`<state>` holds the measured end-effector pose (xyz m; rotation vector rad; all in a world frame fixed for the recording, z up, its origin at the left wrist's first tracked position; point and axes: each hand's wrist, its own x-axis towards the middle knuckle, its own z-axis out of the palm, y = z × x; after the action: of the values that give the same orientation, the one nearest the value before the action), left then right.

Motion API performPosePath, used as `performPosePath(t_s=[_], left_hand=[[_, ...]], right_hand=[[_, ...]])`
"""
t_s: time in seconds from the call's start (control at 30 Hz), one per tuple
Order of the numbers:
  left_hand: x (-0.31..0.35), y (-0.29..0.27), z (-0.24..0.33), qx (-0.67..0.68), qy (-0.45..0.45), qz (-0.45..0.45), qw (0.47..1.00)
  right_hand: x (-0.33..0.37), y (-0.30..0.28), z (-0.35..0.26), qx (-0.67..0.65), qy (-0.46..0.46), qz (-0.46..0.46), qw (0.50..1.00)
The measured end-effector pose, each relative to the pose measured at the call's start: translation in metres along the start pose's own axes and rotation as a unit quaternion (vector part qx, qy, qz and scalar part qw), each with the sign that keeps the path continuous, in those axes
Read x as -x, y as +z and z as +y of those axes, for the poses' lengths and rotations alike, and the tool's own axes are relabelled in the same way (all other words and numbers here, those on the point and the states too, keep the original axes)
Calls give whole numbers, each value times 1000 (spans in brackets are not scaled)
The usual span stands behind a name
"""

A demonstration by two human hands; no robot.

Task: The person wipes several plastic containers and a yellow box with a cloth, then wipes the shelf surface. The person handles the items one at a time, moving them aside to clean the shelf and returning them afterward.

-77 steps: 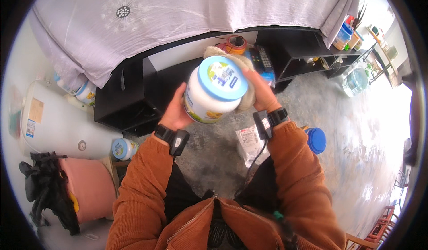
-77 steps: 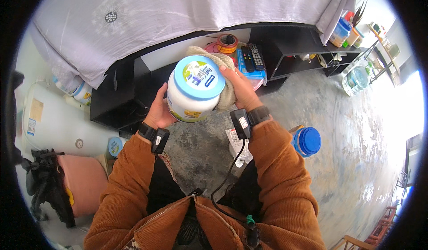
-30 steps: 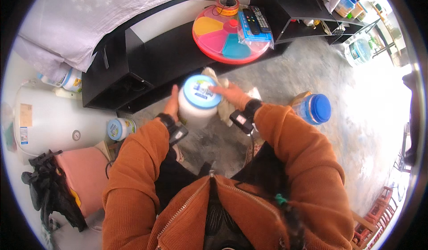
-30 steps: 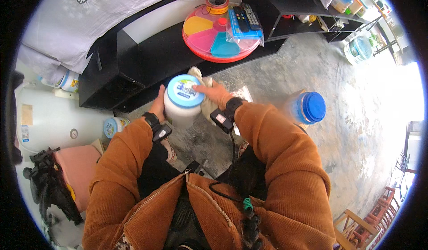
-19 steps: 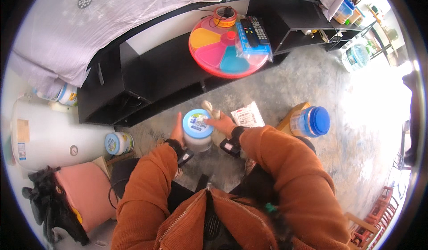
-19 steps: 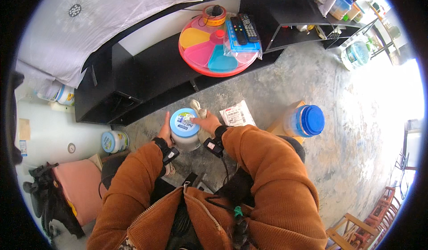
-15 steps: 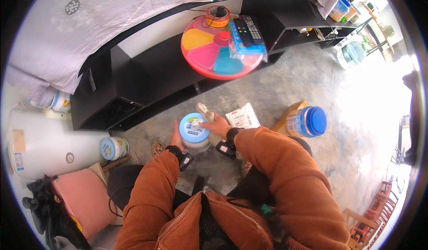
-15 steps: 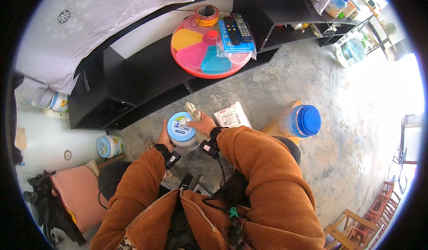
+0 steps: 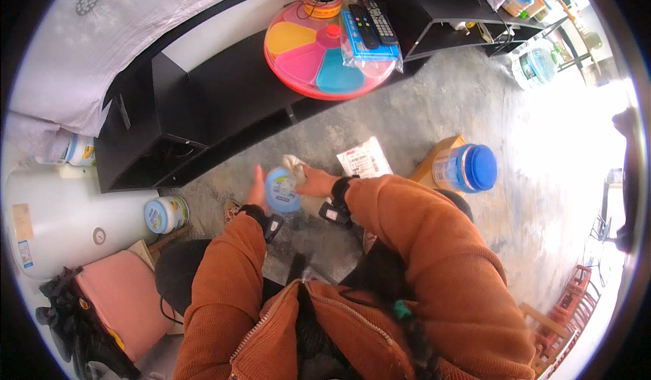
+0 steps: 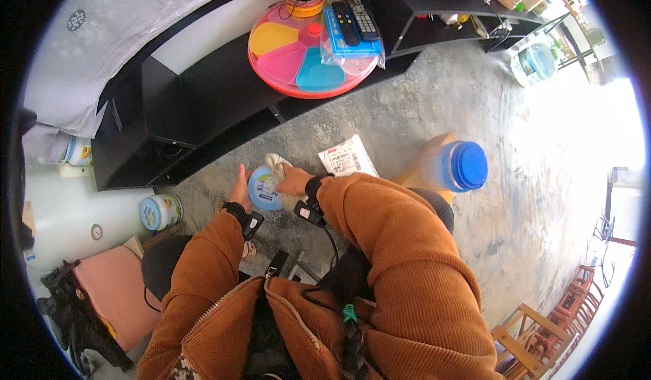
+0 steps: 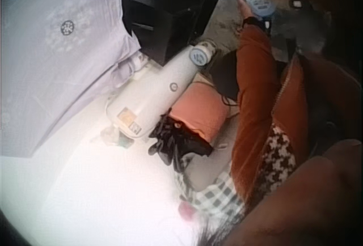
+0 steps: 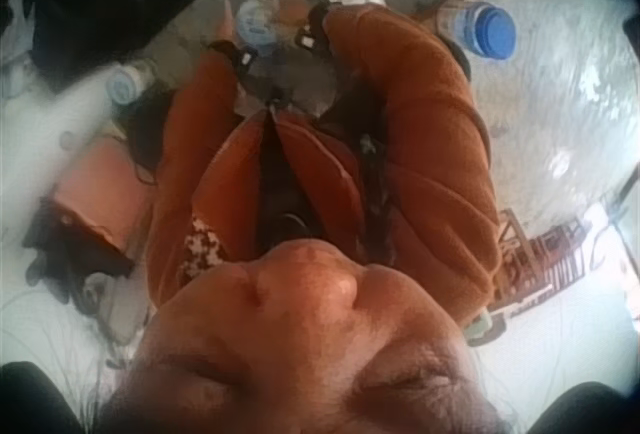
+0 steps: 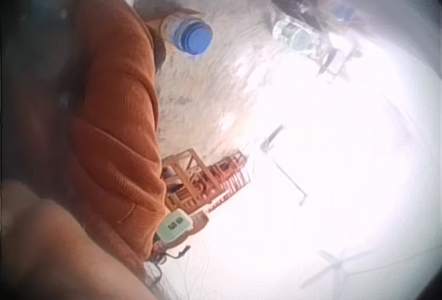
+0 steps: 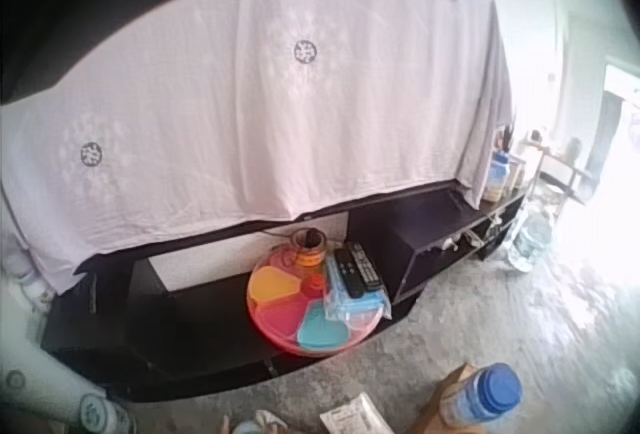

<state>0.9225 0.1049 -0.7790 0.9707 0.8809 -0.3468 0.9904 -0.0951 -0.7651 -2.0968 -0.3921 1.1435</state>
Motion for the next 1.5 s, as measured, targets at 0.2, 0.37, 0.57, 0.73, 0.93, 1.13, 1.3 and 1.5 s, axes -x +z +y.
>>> performPosePath(t_s=[0.2, 0.37, 0.57, 0.73, 0.93, 1.13, 1.3, 1.5], left_hand=[[12, 10, 38, -114, 72, 125, 983], [27, 38, 129, -168, 137, 120, 969], [97, 76, 193, -382, 398, -16, 834], [106, 92, 179, -467, 462, -14, 754], [103, 105, 160, -549, 492, -53, 673], [86, 127, 144, -585, 434, -76, 681], [69, 148, 97, -553, 392, -93, 729], [36, 149, 4, -563, 333, -48, 755]], right_hand=[[11, -61, -17, 35, -18, 80, 996], [48, -164, -30, -2, -19, 79, 997], [104, -221, -47, -269, -29, 163, 949], [143, -244, -49, -301, -30, 312, 901], [209, -257, -38, -467, -94, 378, 794], [283, -222, -36, -549, -130, 404, 720], [303, -212, -28, -540, -173, 437, 698], [293, -233, -18, -576, -235, 451, 640]])
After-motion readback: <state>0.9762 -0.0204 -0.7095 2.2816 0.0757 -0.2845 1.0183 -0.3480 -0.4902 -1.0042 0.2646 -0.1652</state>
